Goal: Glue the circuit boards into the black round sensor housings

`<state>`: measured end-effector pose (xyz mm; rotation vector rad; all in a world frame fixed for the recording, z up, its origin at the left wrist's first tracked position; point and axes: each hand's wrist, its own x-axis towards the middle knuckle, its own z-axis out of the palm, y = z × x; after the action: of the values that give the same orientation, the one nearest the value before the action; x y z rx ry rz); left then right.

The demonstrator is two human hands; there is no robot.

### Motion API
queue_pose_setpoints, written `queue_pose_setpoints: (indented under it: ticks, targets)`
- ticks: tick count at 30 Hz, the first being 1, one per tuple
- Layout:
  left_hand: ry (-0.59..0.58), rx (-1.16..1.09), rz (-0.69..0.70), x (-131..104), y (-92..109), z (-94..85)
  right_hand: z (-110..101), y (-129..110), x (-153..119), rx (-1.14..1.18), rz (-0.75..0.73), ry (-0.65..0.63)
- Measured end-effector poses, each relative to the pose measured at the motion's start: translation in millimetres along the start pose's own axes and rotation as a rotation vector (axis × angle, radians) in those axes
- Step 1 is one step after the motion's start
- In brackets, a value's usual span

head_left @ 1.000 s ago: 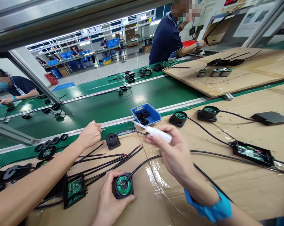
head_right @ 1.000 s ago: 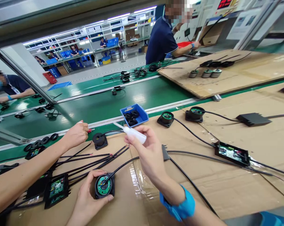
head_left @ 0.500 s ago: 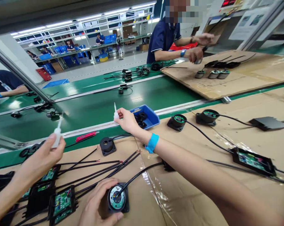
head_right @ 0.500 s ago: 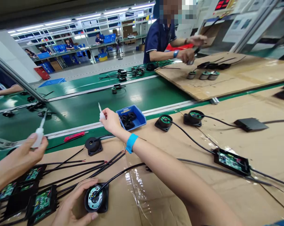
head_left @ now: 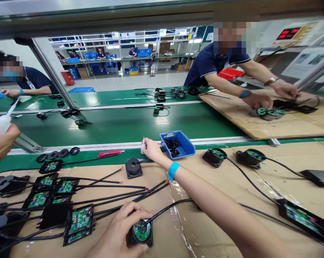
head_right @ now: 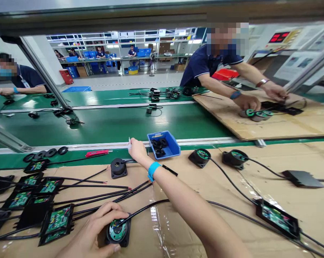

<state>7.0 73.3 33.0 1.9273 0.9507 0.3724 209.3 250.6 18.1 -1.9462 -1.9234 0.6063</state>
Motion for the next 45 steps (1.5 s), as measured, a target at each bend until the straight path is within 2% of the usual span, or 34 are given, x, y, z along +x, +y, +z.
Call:
queue_pose_setpoints:
  ticks: [3, 6, 9, 11, 14, 18, 21, 24, 26, 28, 30, 32, 33, 35, 38, 41, 43, 45]
  targets:
    - [0.004, 0.024, 0.053, 0, -6, 0.7, -9, -5, -7, -0.048, 0.003, 0.001]
    - [0.026, 0.057, 0.121, 1, -14, 1.7, -32, -2, -23, -0.104, 0.0, 0.03]
    - [0.038, 0.079, 0.15, 2, -18, 2.2, -67, 17, -45, -0.187, 0.036, 0.085]
    - [0.034, 0.078, 0.147, 2, -18, 2.2, -87, 36, -58, -0.255, 0.117, 0.098]
    - [0.031, 0.062, 0.112, -1, -16, 0.7, -96, 63, -66, -0.334, 0.242, 0.061]
    - [0.05, 0.026, 0.056, -12, -17, -7.0, -82, 79, -62, -0.378, 0.278, 0.05]
    - [0.14, -0.007, 0.013, -21, -18, -15.6, -75, 75, -69, -0.379, 0.244, 0.148]
    - [0.266, -0.095, -0.023, -27, -16, -20.6, -73, 59, -98, -0.327, 0.141, 0.266]
    - [0.297, -0.257, -0.038, -27, -11, -20.2, -69, 42, -128, -0.207, -0.022, 0.272]
    - [0.239, -0.481, -0.049, -25, -4, -17.6, -59, 21, -161, 0.067, -0.313, 0.179]
    - [0.093, -0.673, -0.056, -21, 5, -15.0, -45, 0, -190, 0.351, -0.537, 0.039]
    - [-0.043, -0.782, -0.046, -18, 11, -13.5, -31, -14, -207, 0.491, -0.603, -0.017]
    - [-0.082, -0.814, -0.04, -17, 12, -13.2, -25, -18, -211, 0.502, -0.604, 0.001]
    - [-0.074, -0.839, -0.036, -16, 12, -13.0, -14, -17, -213, 0.433, -0.602, 0.082]
    - [0.079, -0.732, -0.046, -16, 5, -11.3, -4, -3, -212, 0.123, -0.578, 0.235]
    - [0.254, -0.388, 0.012, -18, -3, -8.1, 2, 10, -220, -0.06, -0.534, 0.261]
    - [0.276, -0.159, 0.071, -19, -6, -6.4, 5, 13, -229, -0.035, -0.511, 0.257]
    - [0.219, -0.045, 0.115, -19, -7, -5.3, 9, 13, -238, 0.002, -0.493, 0.291]
